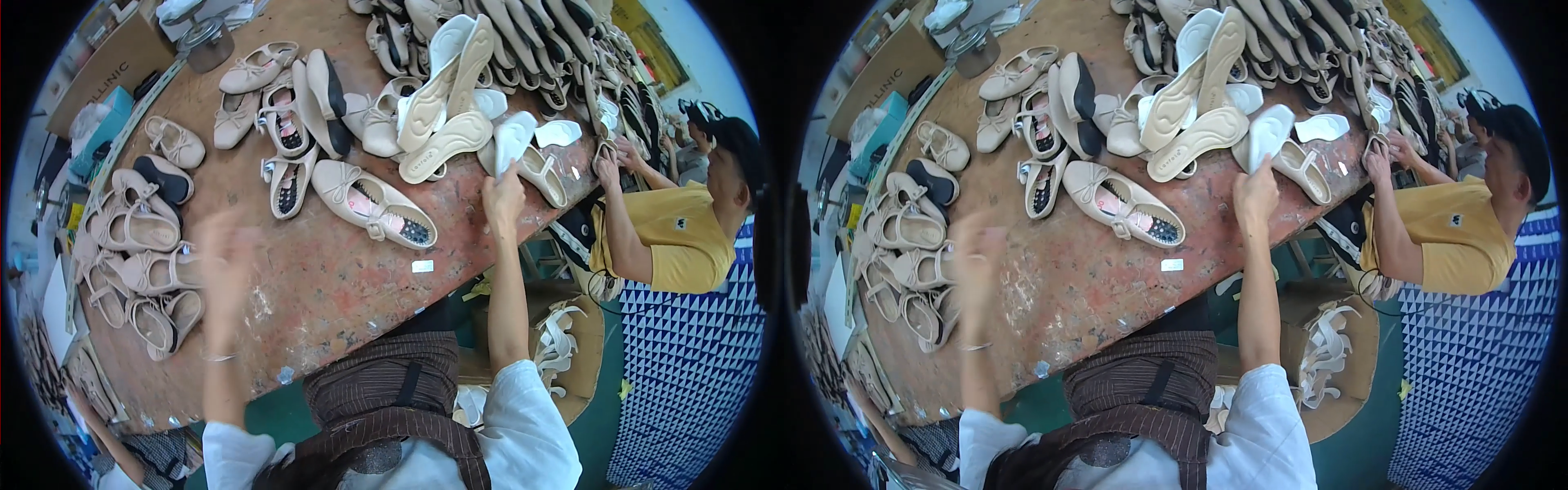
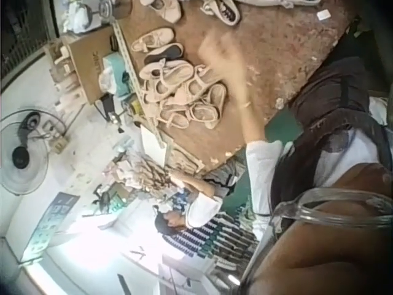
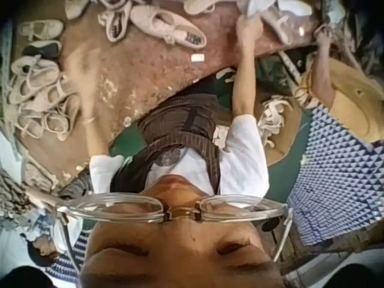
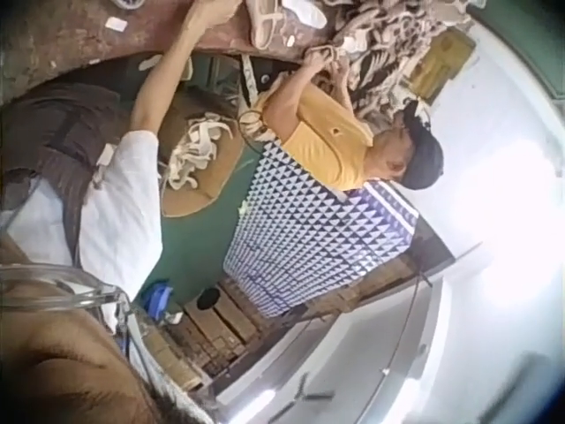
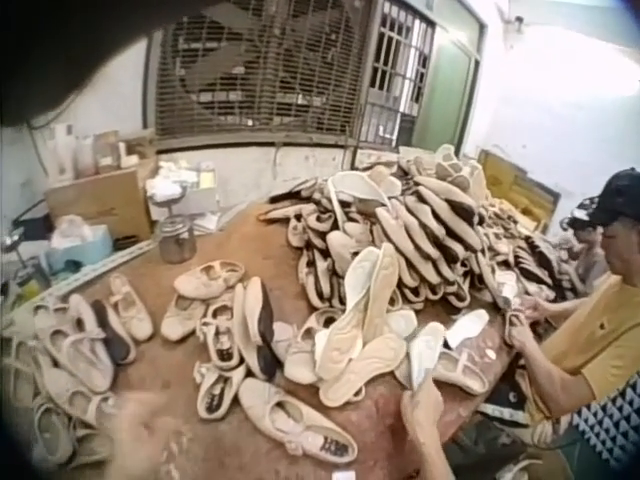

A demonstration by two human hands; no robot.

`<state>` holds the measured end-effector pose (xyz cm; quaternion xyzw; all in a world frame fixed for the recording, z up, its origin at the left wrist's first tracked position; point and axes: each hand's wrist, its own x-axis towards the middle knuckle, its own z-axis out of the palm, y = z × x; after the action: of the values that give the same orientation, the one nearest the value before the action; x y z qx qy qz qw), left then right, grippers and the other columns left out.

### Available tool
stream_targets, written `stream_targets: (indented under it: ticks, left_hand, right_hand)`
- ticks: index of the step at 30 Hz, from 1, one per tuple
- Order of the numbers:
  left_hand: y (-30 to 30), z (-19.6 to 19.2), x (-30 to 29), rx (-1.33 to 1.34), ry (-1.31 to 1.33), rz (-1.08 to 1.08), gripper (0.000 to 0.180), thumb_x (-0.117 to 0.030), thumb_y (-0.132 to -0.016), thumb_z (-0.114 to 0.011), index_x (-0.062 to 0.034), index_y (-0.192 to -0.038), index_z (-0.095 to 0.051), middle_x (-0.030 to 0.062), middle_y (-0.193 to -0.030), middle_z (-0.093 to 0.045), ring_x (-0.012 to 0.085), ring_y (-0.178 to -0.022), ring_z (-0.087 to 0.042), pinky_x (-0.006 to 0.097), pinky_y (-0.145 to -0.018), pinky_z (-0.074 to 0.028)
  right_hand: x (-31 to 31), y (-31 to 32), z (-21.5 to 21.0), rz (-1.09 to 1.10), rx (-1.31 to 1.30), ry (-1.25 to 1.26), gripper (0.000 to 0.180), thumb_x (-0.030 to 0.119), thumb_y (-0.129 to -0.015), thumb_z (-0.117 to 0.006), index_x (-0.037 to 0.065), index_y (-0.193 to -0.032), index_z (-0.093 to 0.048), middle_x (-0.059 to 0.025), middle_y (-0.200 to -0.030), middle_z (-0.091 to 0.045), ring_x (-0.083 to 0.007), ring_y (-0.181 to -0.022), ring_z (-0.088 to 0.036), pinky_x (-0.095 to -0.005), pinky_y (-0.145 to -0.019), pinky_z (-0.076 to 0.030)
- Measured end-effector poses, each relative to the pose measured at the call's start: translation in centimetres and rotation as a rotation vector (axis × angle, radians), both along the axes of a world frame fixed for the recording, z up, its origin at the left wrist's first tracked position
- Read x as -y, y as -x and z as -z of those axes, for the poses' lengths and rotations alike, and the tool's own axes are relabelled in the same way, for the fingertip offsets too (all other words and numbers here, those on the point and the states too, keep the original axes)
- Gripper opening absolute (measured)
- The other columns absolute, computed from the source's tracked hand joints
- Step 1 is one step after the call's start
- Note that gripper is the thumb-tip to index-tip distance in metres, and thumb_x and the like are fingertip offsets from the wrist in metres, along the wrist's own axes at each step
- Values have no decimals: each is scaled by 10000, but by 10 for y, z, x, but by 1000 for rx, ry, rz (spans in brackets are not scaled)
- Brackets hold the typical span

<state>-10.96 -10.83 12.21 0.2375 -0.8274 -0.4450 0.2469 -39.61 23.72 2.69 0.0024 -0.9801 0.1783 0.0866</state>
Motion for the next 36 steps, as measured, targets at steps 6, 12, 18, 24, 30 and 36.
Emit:
stream_targets:
  ticks: [6,12,18,24,30,36]
  left_hand:
    - [103,47,-119,462,271,342,513,-333,-878,-689,56,-1201,-603,213,-1172,-612,367,-918,-686,450,-802,-566]
    - [58,59,-106,280,191,357,326,-33,-683,-700,-1,-1006,-670,181,-978,-672,378,-994,-609,439,-907,-482]
    - [-50,39,-57,231,172,573,273,106,-572,-588,-62,-750,-707,88,-768,-640,284,-803,-535,378,-701,-458]
    - [-85,64,-39,135,172,252,351,-43,-690,-752,-55,-1038,-705,97,-1155,-614,300,-1082,-554,393,-933,-454]
    - [-111,61,-76,274,346,-196,551,-148,-714,-828,-72,-1224,-635,129,-1307,-541,338,-1196,-492,436,-1012,-411]
    - [-153,63,-100,440,132,-556,678,-239,-734,-865,-49,-1316,-574,173,-1130,-495,312,-1005,-583,406,-865,-506]
  right_hand:
    - [-22,-58,-69,-219,-119,1078,873,-124,-829,-511,189,-1593,-226,-140,-1241,-640,-182,-957,-655,-315,-783,-523]
    - [-68,-116,-108,-633,308,1428,579,108,-918,-594,-83,-1434,-414,-254,-1504,-411,-387,-1409,-398,-435,-1038,-511]
    - [-53,-155,-60,-223,566,1525,265,247,-1012,-551,57,-843,-628,-24,-661,-604,-102,-519,-501,-270,-511,-402]
    - [36,-193,-50,-307,949,1966,617,219,-996,-439,-60,-1512,-248,-264,-1475,-430,-332,-1248,-581,-429,-1064,-485]
    - [33,-206,-60,-657,605,993,556,351,-1065,-364,-30,-1466,-414,-200,-1381,-526,-257,-984,-586,-356,-871,-468]
    - [60,-228,-65,-1198,19,22,456,114,-779,-713,92,-1234,-683,-111,-1243,-579,-296,-1080,-525,-512,-1020,-365]
